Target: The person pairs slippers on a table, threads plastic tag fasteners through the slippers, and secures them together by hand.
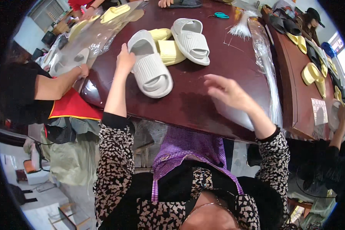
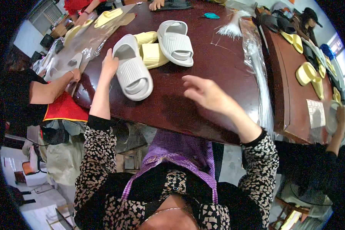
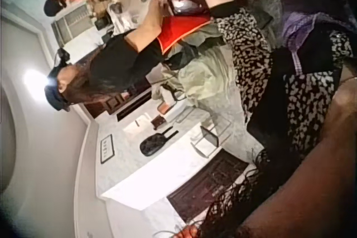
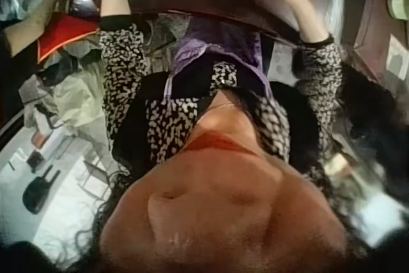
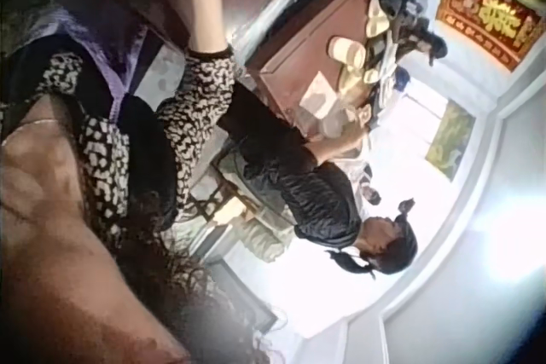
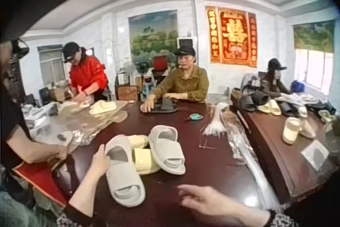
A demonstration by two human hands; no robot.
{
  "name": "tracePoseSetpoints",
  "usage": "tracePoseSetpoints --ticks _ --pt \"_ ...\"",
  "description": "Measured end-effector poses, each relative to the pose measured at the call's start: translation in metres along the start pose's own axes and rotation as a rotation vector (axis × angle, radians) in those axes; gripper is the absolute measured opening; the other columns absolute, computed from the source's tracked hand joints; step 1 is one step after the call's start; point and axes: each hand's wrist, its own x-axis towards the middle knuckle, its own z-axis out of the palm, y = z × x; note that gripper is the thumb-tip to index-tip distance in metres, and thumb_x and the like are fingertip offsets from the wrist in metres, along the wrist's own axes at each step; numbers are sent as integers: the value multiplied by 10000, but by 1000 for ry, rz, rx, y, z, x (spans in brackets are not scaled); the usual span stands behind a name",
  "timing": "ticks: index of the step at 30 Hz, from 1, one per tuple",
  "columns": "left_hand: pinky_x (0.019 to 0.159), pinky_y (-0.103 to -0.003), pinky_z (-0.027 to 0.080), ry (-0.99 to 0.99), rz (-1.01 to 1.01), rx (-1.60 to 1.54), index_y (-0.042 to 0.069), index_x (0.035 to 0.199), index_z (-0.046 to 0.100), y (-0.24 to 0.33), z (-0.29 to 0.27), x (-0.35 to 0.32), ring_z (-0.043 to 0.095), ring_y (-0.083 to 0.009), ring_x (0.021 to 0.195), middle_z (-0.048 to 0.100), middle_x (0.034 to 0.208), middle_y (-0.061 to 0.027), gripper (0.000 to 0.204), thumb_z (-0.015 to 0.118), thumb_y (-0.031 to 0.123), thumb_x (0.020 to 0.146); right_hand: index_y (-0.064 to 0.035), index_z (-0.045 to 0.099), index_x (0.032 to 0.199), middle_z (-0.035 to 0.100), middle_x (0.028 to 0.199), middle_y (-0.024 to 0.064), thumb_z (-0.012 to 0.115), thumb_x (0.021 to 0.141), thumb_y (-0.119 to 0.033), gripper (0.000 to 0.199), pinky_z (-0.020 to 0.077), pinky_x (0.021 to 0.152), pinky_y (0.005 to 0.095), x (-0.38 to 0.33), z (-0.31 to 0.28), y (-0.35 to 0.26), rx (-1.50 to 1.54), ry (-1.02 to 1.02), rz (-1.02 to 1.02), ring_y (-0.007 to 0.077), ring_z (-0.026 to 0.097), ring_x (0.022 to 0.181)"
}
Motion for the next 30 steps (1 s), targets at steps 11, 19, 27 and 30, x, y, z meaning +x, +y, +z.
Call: tracePoseSetpoints --ticks 11,19,27,30 --pt "1029 -348 320 190 -67 -832 -52 1402 190 101 -22 -50 431 -315 1201 376 1338 -262 657 389 8 779 40 398 1288 571 1084 100 492 911 -152 434 489 755 282 25 20 -77 505 102 153 153 567 892" --pt "959 -337 384 215 -65 -821 -77 1379 183 115 -19 -29 514 -326 1118 491 1212 -272 636 368 -28 772 50 437 1231 584 1022 102 461 905 -124 370 500 698 271 29 11 -83 465 226 211 138 562 884" --pt "834 -347 489 442 -103 -1012 -91 1226 419 95 -23 3 573 -262 999 550 1120 -187 495 405 -69 732 26 481 1211 601 995 78 476 891 -129 356 480 715 249 4 -12 -62 277 454 230 123 575 840" --pt "878 -322 465 382 -95 -975 -74 1253 424 50 -2 -11 562 -241 1032 554 1145 -171 524 392 -85 730 7 545 1169 624 946 55 516 864 -124 333 472 738 245 -34 -45 -28 166 629 158 121 581 834"
